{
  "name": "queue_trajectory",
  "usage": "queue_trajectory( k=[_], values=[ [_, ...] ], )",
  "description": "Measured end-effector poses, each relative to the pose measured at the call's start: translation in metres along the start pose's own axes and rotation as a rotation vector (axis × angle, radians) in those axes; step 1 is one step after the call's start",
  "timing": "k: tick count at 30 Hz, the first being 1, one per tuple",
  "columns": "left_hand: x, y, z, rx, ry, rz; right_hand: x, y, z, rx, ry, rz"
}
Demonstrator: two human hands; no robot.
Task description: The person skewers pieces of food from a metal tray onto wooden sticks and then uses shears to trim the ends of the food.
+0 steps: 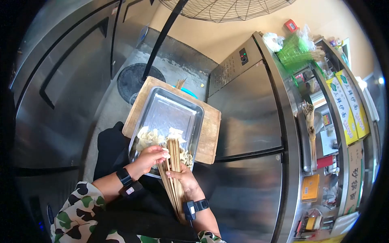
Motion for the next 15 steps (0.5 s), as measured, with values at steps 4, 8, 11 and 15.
queue_trajectory(
  k=[4, 8, 11, 15],
  values=[
    [0.000, 0.000, -0.001, -0.085, 0.000, -0.040, 0.003, 0.000, 0.000, 0.016, 0.002, -0.022],
    [0.000, 0.000, -0.003, -0.273, -0.013, -0.067, 0.013, -0.010, -0.006, 0.094, 0.035, 0.015],
    [0.006, -0.003, 0.001, -0.319, -0.013, -0.007, 0.017, -0.011, -0.009, 0.111, 0.054, 0.003],
    [0.008, -0.002, -0.001, -0.220, 0.059, 0.013, 0.015, -0.007, -0.007, 0.088, 0.050, 0.004]
  ],
)
Point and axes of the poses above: each hand's wrist, its own x-axis towards the middle knuckle, its own y-axis out of the palm, z = x × y, the point moved 5 cm from there along x, towards the middle knuckle, and after that the axes turned 10 degrees about x, right-handed, at the moved point
